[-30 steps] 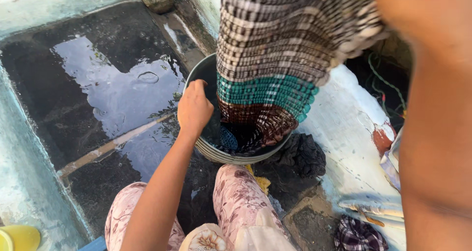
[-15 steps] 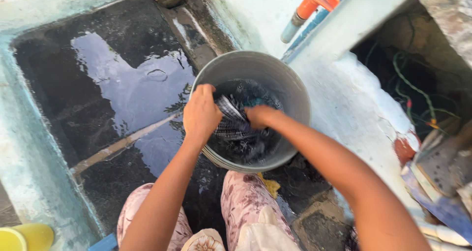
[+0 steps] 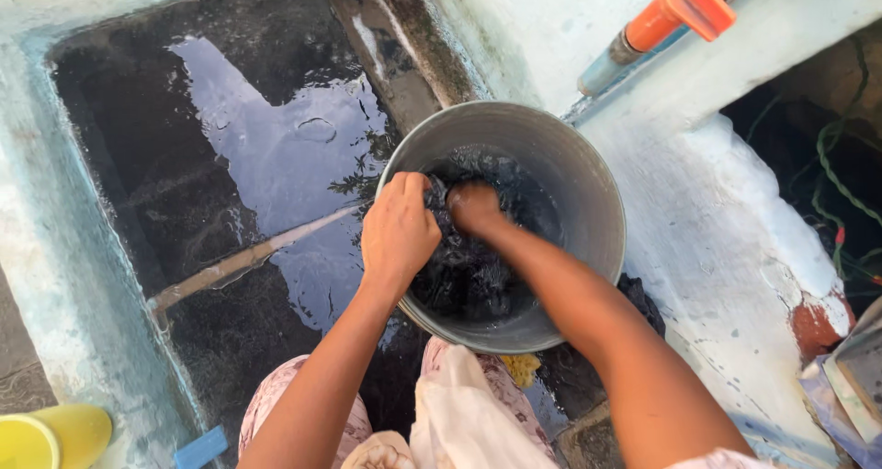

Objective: The person washes clothes by hand at a ground-level washing area, using a blue soap bar and a yellow sponge to scrub a dark fabric against the floor before rinsing it in a bucket of water.

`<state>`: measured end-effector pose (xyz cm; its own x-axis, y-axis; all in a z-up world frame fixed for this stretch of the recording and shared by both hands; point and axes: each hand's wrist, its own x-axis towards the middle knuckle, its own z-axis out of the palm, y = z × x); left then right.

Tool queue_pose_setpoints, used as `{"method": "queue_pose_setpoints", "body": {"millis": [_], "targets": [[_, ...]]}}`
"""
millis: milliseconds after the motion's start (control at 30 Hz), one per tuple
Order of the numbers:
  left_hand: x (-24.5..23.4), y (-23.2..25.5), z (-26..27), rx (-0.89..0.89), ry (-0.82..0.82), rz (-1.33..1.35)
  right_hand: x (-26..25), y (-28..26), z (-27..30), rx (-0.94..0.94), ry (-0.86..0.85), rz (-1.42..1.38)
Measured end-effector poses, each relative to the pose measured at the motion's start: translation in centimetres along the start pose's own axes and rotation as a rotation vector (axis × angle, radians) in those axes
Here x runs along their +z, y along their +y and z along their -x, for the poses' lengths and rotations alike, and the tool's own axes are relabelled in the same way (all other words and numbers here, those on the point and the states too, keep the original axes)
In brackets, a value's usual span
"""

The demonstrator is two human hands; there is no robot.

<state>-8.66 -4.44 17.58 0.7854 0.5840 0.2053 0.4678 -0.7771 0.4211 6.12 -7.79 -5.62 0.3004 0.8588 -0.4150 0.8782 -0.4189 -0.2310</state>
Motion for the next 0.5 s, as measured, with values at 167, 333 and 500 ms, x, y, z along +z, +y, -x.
{"method": "queue_pose_setpoints", "body": {"millis": [167, 333, 500], "targets": [[0.1, -0.2, -0.1, -0.010, 0.001, 0.014, -10.5, 0.6, 4.2, 0.042, -0.152, -0.185], [0.0, -0.2, -0.1, -0.028, -0.015, 0.041, -9.3, -4.1, 6.1, 0.027, -0.267, -0.219], [0.1, -0.1, -0.1, -0.003, 0.011, 0.057, -0.6, -5.4, 3.3, 0.020, -0.380, -0.132]]}}
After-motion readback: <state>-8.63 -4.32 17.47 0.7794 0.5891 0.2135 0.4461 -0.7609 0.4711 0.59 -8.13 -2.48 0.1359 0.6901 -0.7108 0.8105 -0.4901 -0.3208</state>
